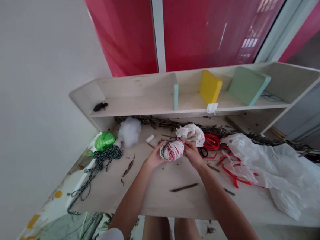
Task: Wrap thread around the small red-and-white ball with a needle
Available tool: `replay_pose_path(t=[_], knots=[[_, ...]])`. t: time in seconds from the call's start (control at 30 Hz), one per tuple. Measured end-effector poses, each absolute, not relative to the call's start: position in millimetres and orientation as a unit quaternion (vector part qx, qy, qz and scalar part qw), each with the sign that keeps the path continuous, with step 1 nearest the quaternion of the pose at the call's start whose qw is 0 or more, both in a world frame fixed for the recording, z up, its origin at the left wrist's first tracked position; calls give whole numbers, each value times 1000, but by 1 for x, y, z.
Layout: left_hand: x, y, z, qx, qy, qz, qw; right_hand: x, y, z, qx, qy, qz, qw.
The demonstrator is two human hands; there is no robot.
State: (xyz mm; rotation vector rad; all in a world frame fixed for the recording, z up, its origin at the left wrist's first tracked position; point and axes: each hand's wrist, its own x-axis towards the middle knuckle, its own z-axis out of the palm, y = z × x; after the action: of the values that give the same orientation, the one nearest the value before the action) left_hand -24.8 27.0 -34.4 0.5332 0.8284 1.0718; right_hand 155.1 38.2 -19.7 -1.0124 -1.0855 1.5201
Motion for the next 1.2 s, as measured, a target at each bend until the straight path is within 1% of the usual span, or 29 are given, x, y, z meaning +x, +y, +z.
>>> replay_pose_path(t=[0.1,0.17,0.23,0.33,0.4,0.5,0.6,0.7,0.8,0.87,0.97,1.07,1.13,1.2], knots=[[-23,32,-28,205,358,545,730,150,43,-27,-460,-499,511,527],[-21,36,-26,205,365,600,681,148,41,-27,-456,-548,462,527],[-20,39,-26,233,409,634,613,146,36,-22,-432,-587,462,505],[-20,38,-25,332,493,603,531,145,28,-12,-393,-601,497,488],[-22,34,-21,399,502,545,540,150,26,-4,-378,-575,531,495],[-30,28,-13,453,468,444,615,161,29,2,-374,-517,580,507],[-38,24,-13,467,428,397,664,167,34,0,-387,-504,580,510],[-41,24,-25,417,375,405,722,162,37,-8,-398,-532,559,496],[-43,27,-35,296,369,472,744,154,39,-18,-419,-554,506,511],[-45,29,-34,223,378,504,744,150,39,-22,-437,-567,459,526],[-46,35,-26,195,366,539,733,147,35,-24,-442,-601,423,514],[-39,38,-21,224,388,616,648,142,26,-21,-425,-639,410,493],[-32,38,-22,274,438,614,597,138,19,-16,-406,-655,407,491],[-27,35,-23,341,474,572,577,136,15,-11,-392,-654,414,497]])
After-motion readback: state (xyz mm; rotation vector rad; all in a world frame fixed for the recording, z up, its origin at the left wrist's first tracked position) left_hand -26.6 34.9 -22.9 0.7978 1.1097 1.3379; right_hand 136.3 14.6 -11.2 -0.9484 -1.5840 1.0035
